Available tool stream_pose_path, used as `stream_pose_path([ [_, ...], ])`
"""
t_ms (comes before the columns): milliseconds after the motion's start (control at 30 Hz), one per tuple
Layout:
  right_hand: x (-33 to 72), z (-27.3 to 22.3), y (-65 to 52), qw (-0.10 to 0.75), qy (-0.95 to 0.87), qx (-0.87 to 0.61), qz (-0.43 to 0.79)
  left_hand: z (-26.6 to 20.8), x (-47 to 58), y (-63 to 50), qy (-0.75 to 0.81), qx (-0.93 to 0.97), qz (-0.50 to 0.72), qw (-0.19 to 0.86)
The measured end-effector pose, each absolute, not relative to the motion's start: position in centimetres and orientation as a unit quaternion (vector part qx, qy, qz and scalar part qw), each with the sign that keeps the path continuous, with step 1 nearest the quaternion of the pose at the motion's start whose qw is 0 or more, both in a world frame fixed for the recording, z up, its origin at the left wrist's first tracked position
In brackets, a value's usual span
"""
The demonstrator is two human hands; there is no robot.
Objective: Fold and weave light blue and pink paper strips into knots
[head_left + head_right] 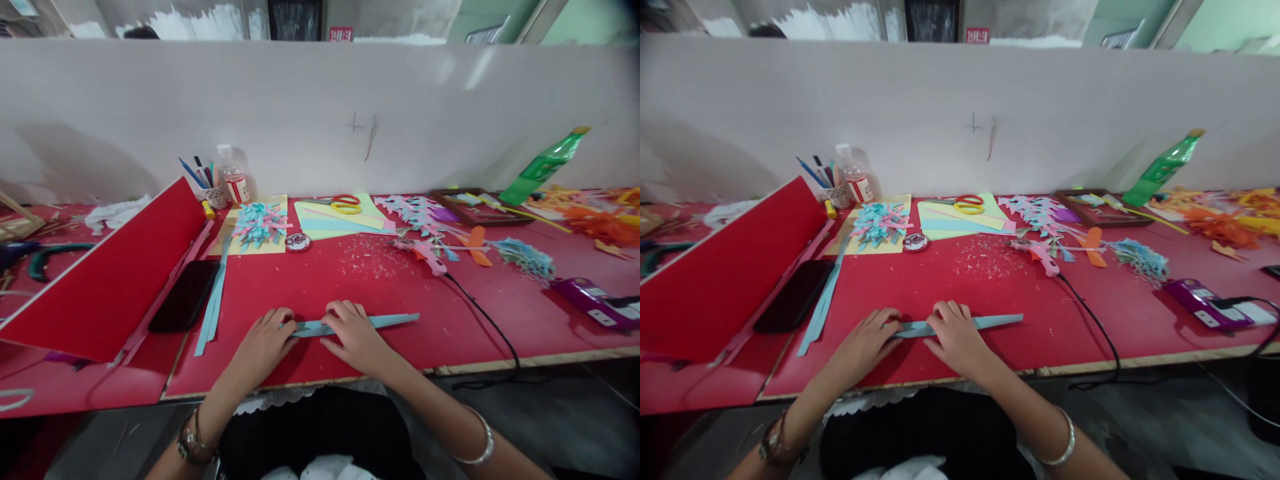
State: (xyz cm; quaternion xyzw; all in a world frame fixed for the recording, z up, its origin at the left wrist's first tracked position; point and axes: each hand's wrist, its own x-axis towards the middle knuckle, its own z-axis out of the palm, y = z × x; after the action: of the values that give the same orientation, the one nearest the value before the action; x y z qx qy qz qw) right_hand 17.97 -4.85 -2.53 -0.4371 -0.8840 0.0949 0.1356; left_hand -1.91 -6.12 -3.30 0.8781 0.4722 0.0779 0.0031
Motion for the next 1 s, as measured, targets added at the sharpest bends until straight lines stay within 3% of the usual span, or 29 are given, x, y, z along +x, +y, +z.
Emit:
stream_pose_path([
  [233, 17.5, -1.6, -4.8, 0.212, -0.87, -0.435, 0.095, -2.0, -1.8, -5.9, 0.361, 0.91, 0.111, -0.168],
  [367, 17.9, -1.0, -3.9, 0.196, -0.875, -0.429, 0.107, -1.7, -1.6, -5.6, 0.345, 0.911, 0.119, -0.194],
  [733, 17.5, -1.5, -3.1, 0.134, -0.893, -0.426, 0.055, -2.4, -1.5, -5.0, 0.485, 0.866, 0.121, -0.005],
  [1000, 17.8, 0.0, -2.4, 0.107, -0.912, -0.39, 0.068, -0.7, -1.0, -4.1, 0.468, 0.874, 0.123, 0.039],
])
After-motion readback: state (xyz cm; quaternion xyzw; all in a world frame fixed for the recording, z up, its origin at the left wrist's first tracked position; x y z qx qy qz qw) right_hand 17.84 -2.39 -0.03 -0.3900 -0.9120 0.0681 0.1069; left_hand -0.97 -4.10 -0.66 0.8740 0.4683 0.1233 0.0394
